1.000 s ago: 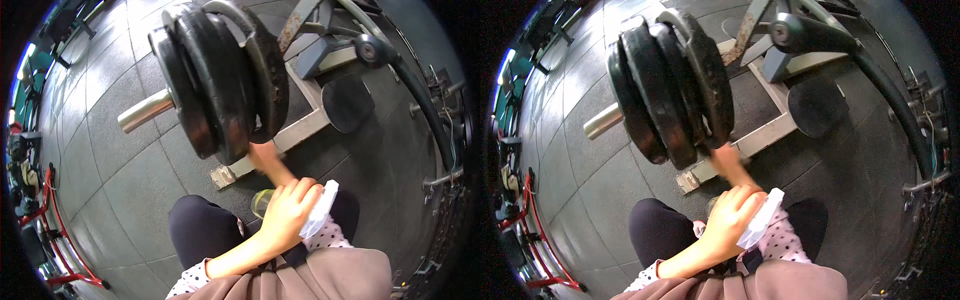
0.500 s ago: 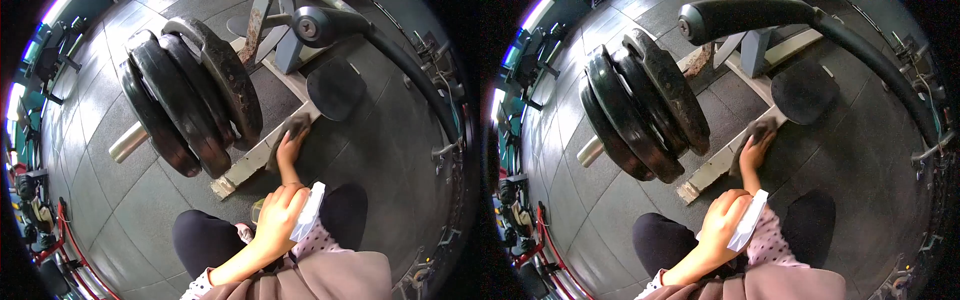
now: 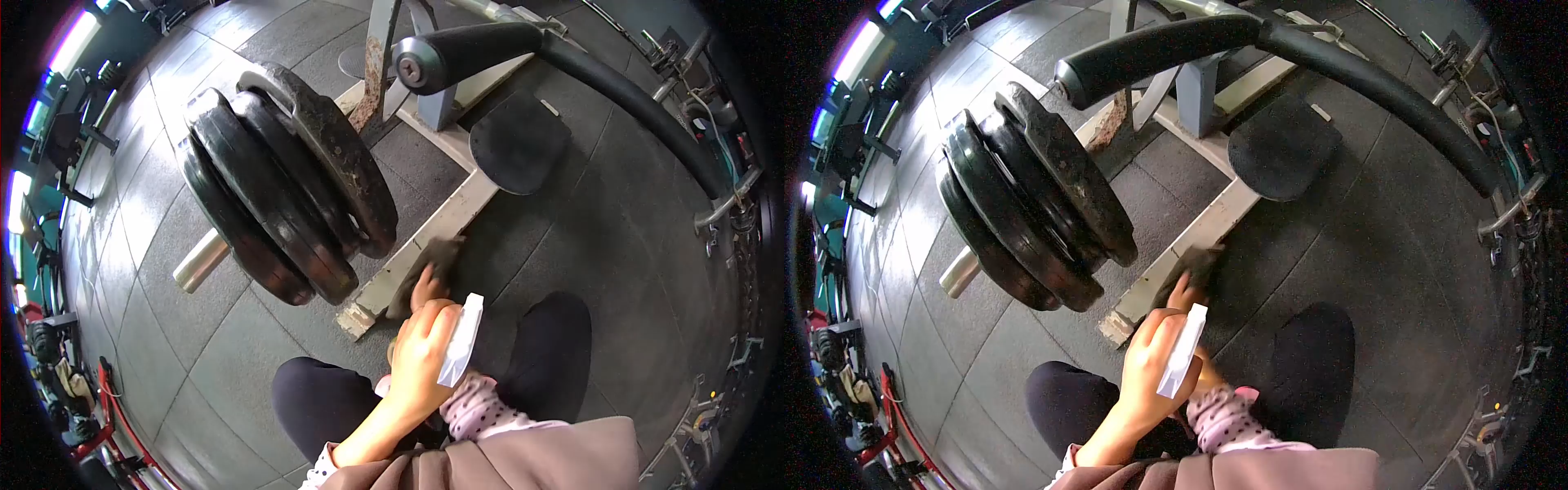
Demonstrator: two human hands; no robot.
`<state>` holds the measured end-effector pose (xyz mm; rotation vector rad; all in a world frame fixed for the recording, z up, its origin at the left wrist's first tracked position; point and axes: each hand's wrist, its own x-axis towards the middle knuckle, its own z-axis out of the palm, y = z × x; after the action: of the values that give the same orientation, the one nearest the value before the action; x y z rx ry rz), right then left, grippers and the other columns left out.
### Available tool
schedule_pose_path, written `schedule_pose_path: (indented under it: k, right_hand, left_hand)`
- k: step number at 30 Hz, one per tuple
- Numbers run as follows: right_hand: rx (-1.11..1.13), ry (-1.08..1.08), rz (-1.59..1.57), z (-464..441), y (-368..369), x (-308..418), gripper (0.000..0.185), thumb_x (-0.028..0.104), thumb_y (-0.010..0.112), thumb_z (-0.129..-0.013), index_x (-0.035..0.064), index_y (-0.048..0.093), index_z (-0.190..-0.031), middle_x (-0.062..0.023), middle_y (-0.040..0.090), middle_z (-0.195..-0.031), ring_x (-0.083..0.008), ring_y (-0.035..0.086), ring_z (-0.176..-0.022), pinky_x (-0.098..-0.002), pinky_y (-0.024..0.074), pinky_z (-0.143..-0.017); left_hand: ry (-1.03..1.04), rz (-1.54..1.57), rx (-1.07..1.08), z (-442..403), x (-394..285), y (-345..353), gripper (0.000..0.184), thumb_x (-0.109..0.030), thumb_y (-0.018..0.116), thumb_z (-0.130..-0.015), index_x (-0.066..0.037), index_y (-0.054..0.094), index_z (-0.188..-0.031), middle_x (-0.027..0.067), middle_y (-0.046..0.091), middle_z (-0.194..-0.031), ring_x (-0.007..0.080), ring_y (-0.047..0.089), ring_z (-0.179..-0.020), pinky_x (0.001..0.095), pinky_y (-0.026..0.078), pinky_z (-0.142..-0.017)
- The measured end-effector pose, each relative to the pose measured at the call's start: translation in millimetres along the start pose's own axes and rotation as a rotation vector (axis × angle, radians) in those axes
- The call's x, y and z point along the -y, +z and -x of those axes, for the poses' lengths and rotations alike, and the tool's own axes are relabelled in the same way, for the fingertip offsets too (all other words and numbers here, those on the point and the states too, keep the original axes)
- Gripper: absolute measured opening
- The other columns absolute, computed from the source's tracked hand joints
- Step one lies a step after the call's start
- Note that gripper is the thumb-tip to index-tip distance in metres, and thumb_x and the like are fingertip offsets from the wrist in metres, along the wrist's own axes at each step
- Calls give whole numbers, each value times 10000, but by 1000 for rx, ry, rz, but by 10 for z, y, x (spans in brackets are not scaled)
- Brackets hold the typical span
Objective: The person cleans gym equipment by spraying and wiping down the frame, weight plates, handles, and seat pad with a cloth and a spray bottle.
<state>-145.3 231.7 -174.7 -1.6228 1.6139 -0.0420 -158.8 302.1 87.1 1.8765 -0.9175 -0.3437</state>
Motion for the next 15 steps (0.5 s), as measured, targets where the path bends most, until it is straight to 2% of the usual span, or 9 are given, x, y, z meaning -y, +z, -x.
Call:
schedule_pose_path:
  k: [5, 7, 8, 9, 10, 12, 13, 14, 15]
  right_hand:
    - [-207, -49, -76, 152, -93, 260, 612, 477, 370, -973, -23, 477, -1309, -340, 511, -1239, -478, 512, -1134, -502, 387, -975]
    - [-186, -136, -53, -182, -38, 257, 710, 484, 361, -968, 39, 193, -1495, -288, 263, -1488, -462, 356, -1305, -545, 241, -1078]
    - [-213, -191, 56, -501, -102, 328, 725, 482, 351, -964, 8, 185, -1488, -281, 173, -1524, -444, 277, -1364, -580, 211, -1078]
    - [-265, -187, 34, -840, -178, 435, 739, 497, 335, -962, 2, 175, -1488, -258, 150, -1539, -398, 195, -1417, -620, 215, -1054]
    - [-322, -238, 49, -1146, -265, 527, 740, 501, 331, -962, 2, 181, -1487, -240, 151, -1545, -370, 166, -1434, -619, 231, -1053]
    - [-272, -217, -33, -1693, -442, 732, 751, 514, 336, -963, -6, 182, -1482, -227, 184, -1539, -350, 176, -1434, -613, 261, -1057]
    - [-290, -241, 2, -1883, -518, 785, 766, 512, 349, -963, -38, 180, -1470, -249, 241, -1511, -372, 272, -1393, -561, 308, -1057]
    - [-192, -201, 7, -1802, -615, 860, 767, 494, 368, -963, -59, 179, -1460, -269, 278, -1483, -392, 336, -1345, -533, 332, -1048]
    - [-209, -238, -8, -1774, -559, 826, 765, 476, 384, -962, -77, 182, -1451, -287, 315, -1450, -410, 387, -1296, -516, 350, -1039]
  left_hand:
    - [-17, -38, -19, 24, 86, 24, 435, 8, 670, -628, 29, 537, -1042, 197, 554, -1020, 398, 577, -935, 412, 482, -827]
    - [-22, -40, -8, 33, 68, 6, 427, 3, 672, -634, 25, 540, -1039, 198, 556, -1020, 398, 576, -924, 415, 484, -814]
    - [-30, -44, -5, 43, 53, -10, 423, 0, 673, -636, 23, 541, -1038, 198, 557, -1019, 398, 576, -919, 417, 484, -808]
    - [-20, -64, -4, 53, 43, -14, 416, -9, 676, -637, 12, 547, -1032, 193, 562, -1018, 387, 576, -914, 414, 480, -798]
    - [-12, -69, 9, 54, 7, -33, 419, -13, 680, -634, 7, 548, -1032, 189, 565, -1019, 380, 577, -920, 410, 477, -805]
    - [-9, -66, 31, 83, -14, -31, 434, -25, 695, -628, -5, 552, -1038, 171, 569, -1022, 362, 573, -934, 403, 465, -816]
    - [-3, -45, 45, 90, -11, -31, 450, -29, 701, -622, -8, 549, -1046, 165, 566, -1035, 360, 568, -939, 408, 463, -806]
    - [-6, -26, 55, 90, -26, -39, 456, -35, 704, -620, -9, 548, -1048, 163, 564, -1040, 359, 567, -942, 409, 464, -799]
    - [-5, -5, 66, 86, -46, -43, 462, -41, 707, -617, -9, 547, -1049, 161, 562, -1046, 358, 566, -945, 411, 464, -793]
